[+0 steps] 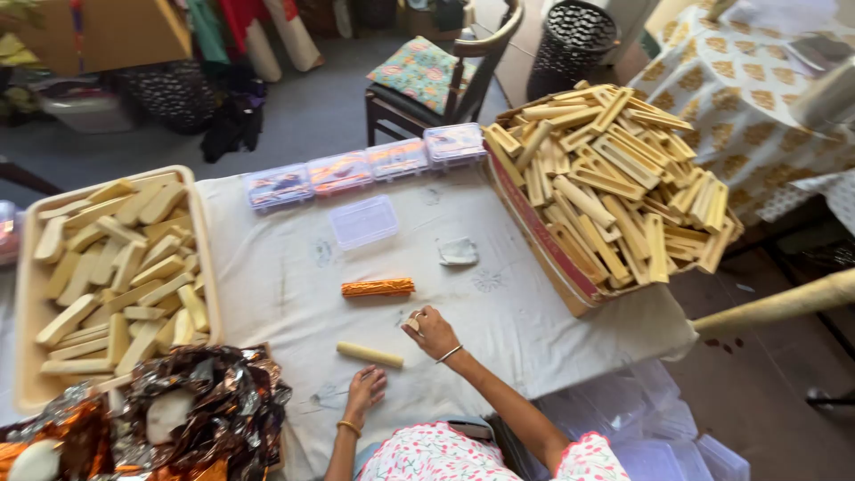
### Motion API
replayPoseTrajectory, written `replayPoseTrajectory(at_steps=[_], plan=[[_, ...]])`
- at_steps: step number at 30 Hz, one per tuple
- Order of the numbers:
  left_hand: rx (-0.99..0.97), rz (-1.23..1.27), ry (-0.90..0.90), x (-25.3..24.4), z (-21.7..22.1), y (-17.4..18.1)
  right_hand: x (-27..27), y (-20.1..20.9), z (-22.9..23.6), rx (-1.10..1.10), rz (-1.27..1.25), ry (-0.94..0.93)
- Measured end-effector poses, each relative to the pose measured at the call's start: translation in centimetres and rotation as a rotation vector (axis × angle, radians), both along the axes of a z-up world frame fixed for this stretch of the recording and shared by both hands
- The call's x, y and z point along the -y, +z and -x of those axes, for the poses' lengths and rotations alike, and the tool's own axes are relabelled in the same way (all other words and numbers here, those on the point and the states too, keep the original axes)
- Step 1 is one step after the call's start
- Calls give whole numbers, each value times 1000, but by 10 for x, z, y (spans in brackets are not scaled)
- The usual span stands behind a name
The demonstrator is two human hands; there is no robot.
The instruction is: The person wraps wooden blocks in paper and foil while using a wooden holder on a table.
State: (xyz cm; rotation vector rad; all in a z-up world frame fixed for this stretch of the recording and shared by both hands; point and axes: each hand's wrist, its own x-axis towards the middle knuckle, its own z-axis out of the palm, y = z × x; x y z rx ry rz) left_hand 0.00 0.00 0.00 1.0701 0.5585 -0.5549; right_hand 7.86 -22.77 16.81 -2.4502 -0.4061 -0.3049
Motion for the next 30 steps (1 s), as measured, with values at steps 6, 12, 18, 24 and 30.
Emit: replayPoseTrajectory(at_steps=[6,12,18,24,30], plan=[[-36,55,8,-1,1,10,-17,-57,-40,-593,-137,-84],[-21,-157,-126,2,-4,2,-37,-97,-114,237,214,-68],[151,-556,-337,9,-8,24,-14,-164,-151,-12,462,-28],[367,-1211,-738,35,-7,42,50,-155,-156,-82,313,-391],[388,-1330,-823,46,-12,35,95,-165,-184,-89,406,-655]])
